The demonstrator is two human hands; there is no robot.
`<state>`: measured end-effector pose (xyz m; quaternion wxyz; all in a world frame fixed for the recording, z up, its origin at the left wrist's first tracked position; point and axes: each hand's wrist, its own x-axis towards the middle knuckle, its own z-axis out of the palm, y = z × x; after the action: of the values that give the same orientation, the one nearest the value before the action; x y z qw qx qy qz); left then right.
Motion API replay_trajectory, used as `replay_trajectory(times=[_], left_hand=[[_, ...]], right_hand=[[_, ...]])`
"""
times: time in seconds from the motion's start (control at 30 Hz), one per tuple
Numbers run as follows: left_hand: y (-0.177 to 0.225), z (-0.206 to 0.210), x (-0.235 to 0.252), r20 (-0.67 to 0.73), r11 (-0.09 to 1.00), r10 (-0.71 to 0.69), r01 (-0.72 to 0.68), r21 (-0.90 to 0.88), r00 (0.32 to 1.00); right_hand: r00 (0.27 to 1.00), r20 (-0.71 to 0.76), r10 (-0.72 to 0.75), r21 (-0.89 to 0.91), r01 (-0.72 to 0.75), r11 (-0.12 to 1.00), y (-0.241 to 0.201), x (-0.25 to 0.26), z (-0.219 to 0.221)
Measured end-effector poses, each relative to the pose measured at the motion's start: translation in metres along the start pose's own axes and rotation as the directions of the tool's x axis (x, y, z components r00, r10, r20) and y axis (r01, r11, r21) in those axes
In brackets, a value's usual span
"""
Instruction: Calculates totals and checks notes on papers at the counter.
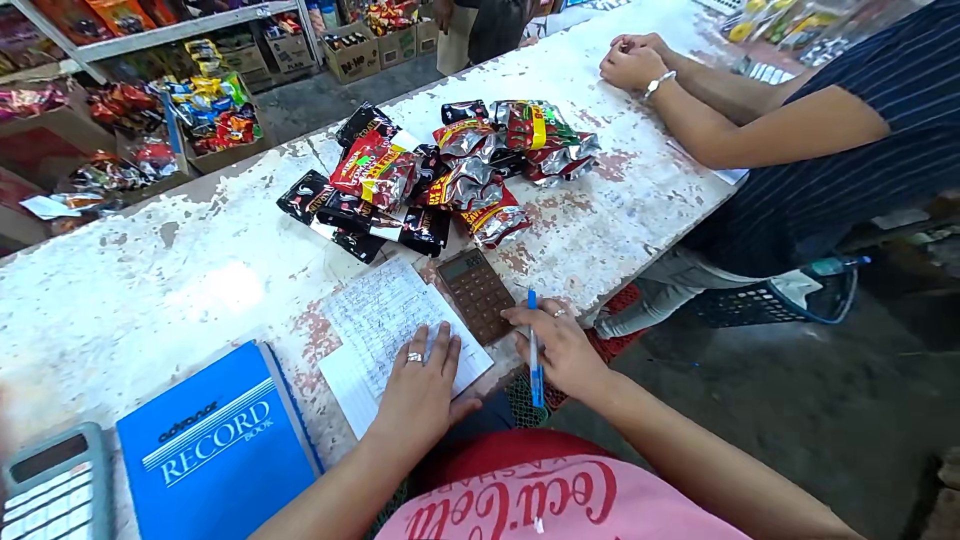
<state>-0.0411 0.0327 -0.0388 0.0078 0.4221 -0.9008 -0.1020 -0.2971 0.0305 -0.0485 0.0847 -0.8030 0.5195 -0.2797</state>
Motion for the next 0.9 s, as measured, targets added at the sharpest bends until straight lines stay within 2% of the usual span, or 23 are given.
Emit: replay_trajectory(times=[0.13, 0.23, 0.33, 0.43, 0.5, 0.57, 0.73, 0.9], left_hand=[[-0.001, -0.004, 0.001, 0.06, 1.0, -0.015, 0.015, -0.005, 0.998], [-0.001, -0.003, 0.0, 0.054, 1.0, -0.011, 0.011, 0.001, 0.998], [0.0, -0.004, 0.0, 0.071, 1.0, -0.011, 0.011, 0.004, 0.997], [-0.001, -0.004, 0.0, 0.053, 1.0, -0.008, 0.008, 0.007, 0.999], [0.0, -0.003, 0.0, 0.043, 1.0, -0.002, 0.001, 0.02, 0.999], [0.0, -0.003, 0.0, 0.044, 1.0, -0.003, 0.002, 0.022, 0.999], [0.0, -0.003, 0.001, 0.042, 1.0, -0.012, 0.011, 0.022, 0.999], [-0.001, 0.001, -0.001, -0.007, 1.0, -0.001, 0.001, 0.004, 1.0]], right_hand=[[0.995, 0.07, -0.076, -0.006, 0.077, 0.997, -0.008, 0.008, 0.01], [0.999, 0.01, -0.045, -0.024, 0.045, 0.999, -0.003, 0.019, 0.015], [1.0, 0.01, -0.022, -0.019, 0.022, 1.0, 0.003, 0.02, 0.016], [0.992, -0.018, -0.127, 0.003, 0.127, 0.992, -0.007, 0.006, 0.016], [0.987, 0.029, -0.16, -0.015, 0.16, 0.987, -0.013, -0.007, 0.016], [0.99, 0.036, -0.139, -0.015, 0.14, 0.99, -0.01, -0.013, 0.013], [0.997, -0.075, -0.015, -0.002, 0.015, 1.0, 0.014, -0.012, 0.003], [0.996, -0.088, -0.028, 0.009, 0.028, 1.0, 0.016, -0.016, 0.005]])
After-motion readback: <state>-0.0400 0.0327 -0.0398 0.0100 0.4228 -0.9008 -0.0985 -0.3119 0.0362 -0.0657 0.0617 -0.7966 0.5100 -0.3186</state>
